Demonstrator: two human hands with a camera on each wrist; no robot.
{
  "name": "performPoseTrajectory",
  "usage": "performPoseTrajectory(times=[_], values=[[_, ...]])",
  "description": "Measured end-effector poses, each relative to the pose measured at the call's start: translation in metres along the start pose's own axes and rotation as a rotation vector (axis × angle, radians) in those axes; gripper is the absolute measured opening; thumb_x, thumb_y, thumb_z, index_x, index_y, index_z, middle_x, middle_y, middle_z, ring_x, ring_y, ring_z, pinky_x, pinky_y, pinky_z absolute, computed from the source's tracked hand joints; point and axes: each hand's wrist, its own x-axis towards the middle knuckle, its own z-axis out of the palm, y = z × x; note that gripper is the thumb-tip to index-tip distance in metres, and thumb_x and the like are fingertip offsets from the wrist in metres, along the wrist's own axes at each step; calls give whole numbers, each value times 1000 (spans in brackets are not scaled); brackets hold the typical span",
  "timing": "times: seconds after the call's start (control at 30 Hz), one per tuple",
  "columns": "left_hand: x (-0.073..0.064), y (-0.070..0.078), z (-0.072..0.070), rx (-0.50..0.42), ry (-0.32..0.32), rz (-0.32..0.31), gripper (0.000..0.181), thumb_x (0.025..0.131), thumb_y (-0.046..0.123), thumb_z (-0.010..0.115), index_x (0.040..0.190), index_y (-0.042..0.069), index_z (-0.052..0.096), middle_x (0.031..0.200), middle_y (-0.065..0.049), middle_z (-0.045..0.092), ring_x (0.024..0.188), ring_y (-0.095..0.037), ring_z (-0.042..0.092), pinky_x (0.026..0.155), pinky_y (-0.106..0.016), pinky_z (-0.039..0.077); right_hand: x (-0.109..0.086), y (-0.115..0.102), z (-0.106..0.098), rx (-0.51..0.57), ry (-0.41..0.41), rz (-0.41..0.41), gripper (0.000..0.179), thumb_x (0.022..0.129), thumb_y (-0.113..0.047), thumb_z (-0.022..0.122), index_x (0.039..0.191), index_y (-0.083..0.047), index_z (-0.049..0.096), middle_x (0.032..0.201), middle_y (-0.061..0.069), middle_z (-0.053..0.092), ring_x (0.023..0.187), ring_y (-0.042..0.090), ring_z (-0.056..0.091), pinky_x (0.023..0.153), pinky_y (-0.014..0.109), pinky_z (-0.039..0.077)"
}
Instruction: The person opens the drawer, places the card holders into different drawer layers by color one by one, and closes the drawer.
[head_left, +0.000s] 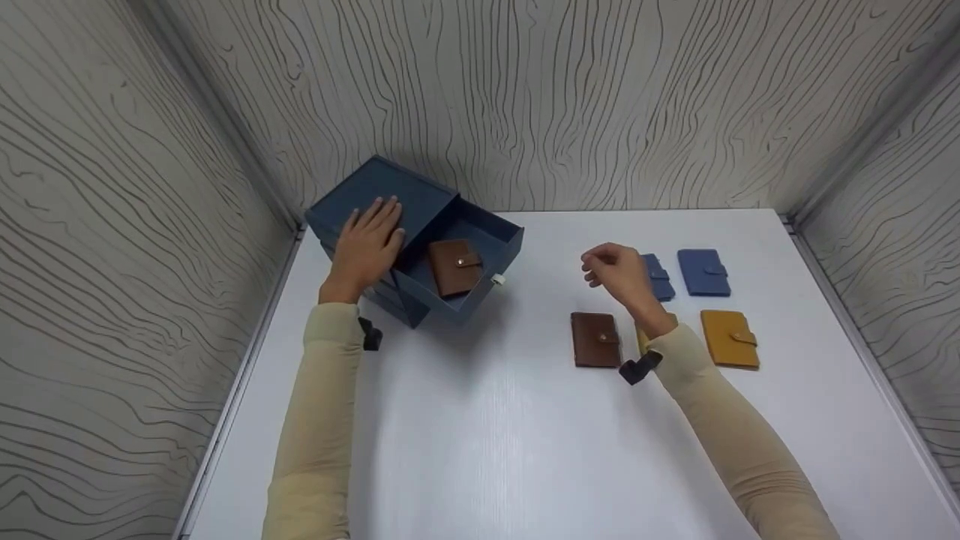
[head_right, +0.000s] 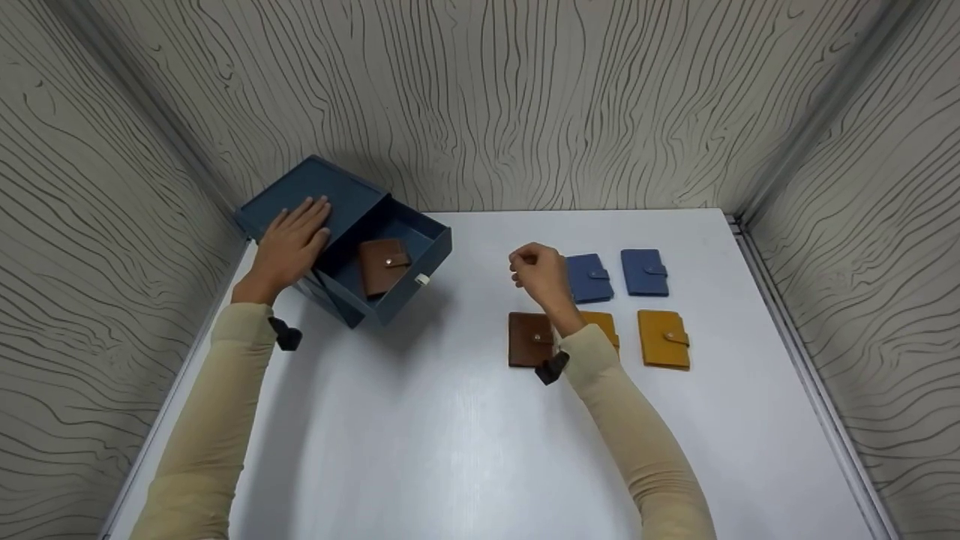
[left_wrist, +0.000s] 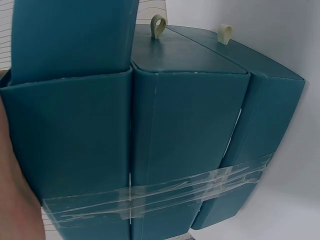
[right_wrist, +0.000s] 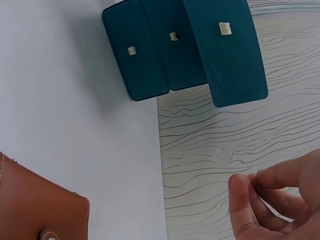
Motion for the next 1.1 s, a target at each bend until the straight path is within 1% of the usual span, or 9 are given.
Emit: performPoseTrajectory(times=[0.23,0.4,0.5,0.67,0.77,0.9,1.0,1.1], values=[[0,-1,0,3,5,0,59,116,41,31,170,16,29,178,-1,26,167,-23,19,139,-51,8,-5,10,-6,-27,-6,49,28,110,-17,59,123,4,72,113,24,75,86,16,74,74,16,62],[0,-1,1,3,4,2,59,116,40,32,170,15,29,178,-1,25,167,-24,19,139,-52,8,-7,15,-11,-38,-8,56,31,110,-17,58,126,6,71,113,25,74,85,13,73,75,16,62],[0,0,0,-2,-2,0,59,116,40,32,170,14,28,178,-2,25,167,-25,18,139,-52,7,-9,18,-14,-48,-1,72,30,110,-17,57,126,6,71,114,24,74,86,13,73,75,15,62],[-1,0,-1,-9,-4,4,59,117,40,32,170,14,28,178,-2,25,167,-25,18,139,-52,7,-11,21,-18,-70,8,114,31,110,-20,58,127,3,71,116,22,74,92,20,76,81,23,65],[-1,0,-1,-13,0,6,59,117,40,32,170,15,29,178,-2,25,167,-25,19,139,-52,7,-11,24,-19,-109,17,119,31,110,-22,59,126,2,72,115,22,76,89,18,77,79,22,64],[-2,0,-1,-18,8,8,59,117,40,33,170,16,29,178,-1,26,167,-24,19,139,-52,8,-10,28,-21,-139,21,129,31,110,-23,59,126,1,73,115,22,77,89,18,78,72,14,60],[-2,-1,-1,-16,8,10,59,117,40,32,170,15,29,178,-1,25,167,-24,19,139,-52,8,-11,31,-21,-119,14,142,31,110,-23,59,126,1,72,116,22,76,91,21,78,72,14,61],[-2,-1,0,-15,5,9,59,117,41,32,170,16,28,178,-1,24,167,-24,18,139,-52,7,-13,34,-22,-93,11,148,33,110,-23,59,126,3,71,115,23,76,91,21,78,75,17,63]])
